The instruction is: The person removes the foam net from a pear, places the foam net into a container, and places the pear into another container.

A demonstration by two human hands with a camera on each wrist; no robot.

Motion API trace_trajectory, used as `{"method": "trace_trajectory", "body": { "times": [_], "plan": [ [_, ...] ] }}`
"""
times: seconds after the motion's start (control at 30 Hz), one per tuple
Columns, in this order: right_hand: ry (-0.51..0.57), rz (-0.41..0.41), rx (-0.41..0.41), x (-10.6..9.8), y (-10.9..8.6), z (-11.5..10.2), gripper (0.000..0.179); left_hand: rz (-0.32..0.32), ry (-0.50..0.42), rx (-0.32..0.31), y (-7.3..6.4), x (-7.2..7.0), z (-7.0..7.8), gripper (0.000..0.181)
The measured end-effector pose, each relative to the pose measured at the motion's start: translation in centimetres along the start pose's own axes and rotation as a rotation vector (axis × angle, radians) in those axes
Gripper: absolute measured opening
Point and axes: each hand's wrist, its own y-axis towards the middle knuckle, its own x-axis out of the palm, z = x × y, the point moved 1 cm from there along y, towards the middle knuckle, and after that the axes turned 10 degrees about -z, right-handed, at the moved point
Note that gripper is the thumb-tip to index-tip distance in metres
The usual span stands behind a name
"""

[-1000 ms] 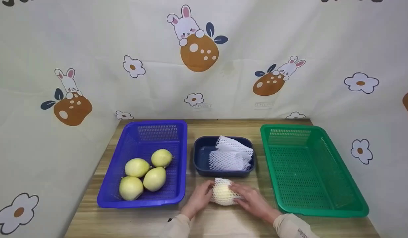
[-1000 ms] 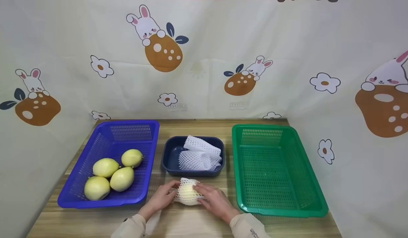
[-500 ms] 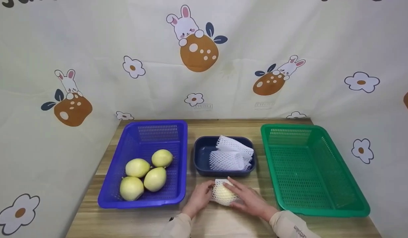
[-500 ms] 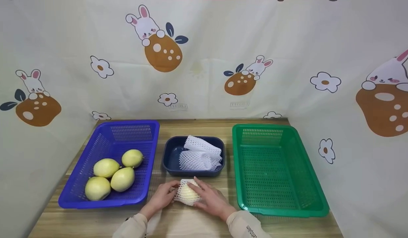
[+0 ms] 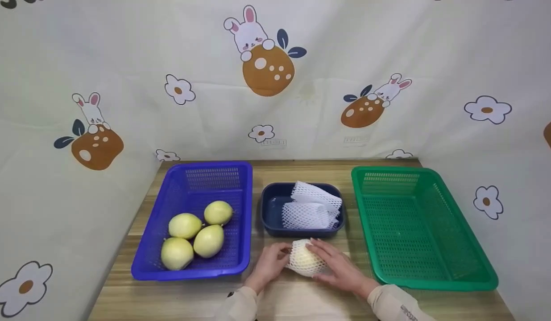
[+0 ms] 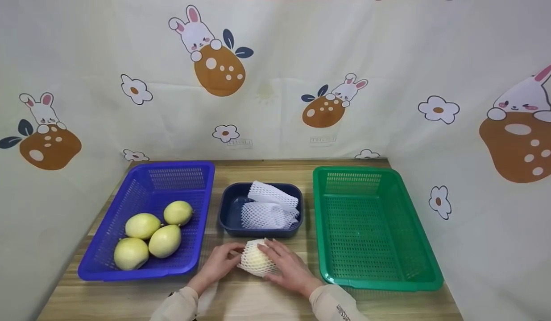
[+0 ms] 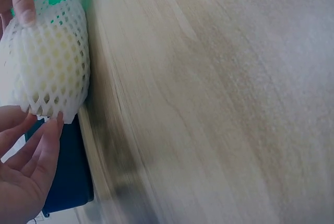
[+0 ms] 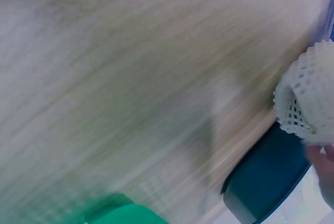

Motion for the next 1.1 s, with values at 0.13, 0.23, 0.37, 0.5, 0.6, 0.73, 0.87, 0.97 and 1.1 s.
{"method": "trace_trajectory", "body": {
  "times": [0.13,0.23,0.37,0.5,0.6,0.73,0.87,0.97,1.1],
  "plan": [
    [0.037,-0.106,0.098,0.39,-0.28,0.17,0.082,-0.038,-0.026,-0.008,-0.01,0.04,0.15,0.021],
    [0.051,-0.092,0.109,0.48,-0.46,0.39,0.079,-0.064,-0.036,-0.01,-0.11,0.03,0.18,0.025],
    [0.049,0.006,0.045,0.24,-0.6,0.63,0.07,-0.102,-0.065,-0.016,-0.34,-0.05,0.0,0.032],
    [0.04,0.097,-0.021,-0.07,-0.65,0.7,0.057,-0.126,-0.069,-0.032,-0.64,-0.04,-0.33,0.037],
    [0.021,0.146,-0.035,-0.24,-0.65,0.65,0.048,-0.13,-0.059,-0.037,-0.7,0.03,-0.46,0.04],
    [0.005,0.189,-0.028,-0.27,-0.74,0.63,0.041,-0.142,-0.017,-0.037,-0.54,0.17,-0.37,0.045],
    [0.035,0.119,0.042,-0.15,-0.79,0.6,0.05,-0.15,0.056,-0.033,-0.33,0.29,-0.24,0.049],
    [0.075,0.013,0.098,-0.08,-0.65,0.45,0.067,-0.143,0.093,-0.023,-0.19,0.37,-0.13,0.05],
    [0.123,-0.079,0.115,0.15,-0.37,0.12,0.084,-0.139,0.114,-0.018,0.02,0.52,0.05,0.05]
  ]
}}
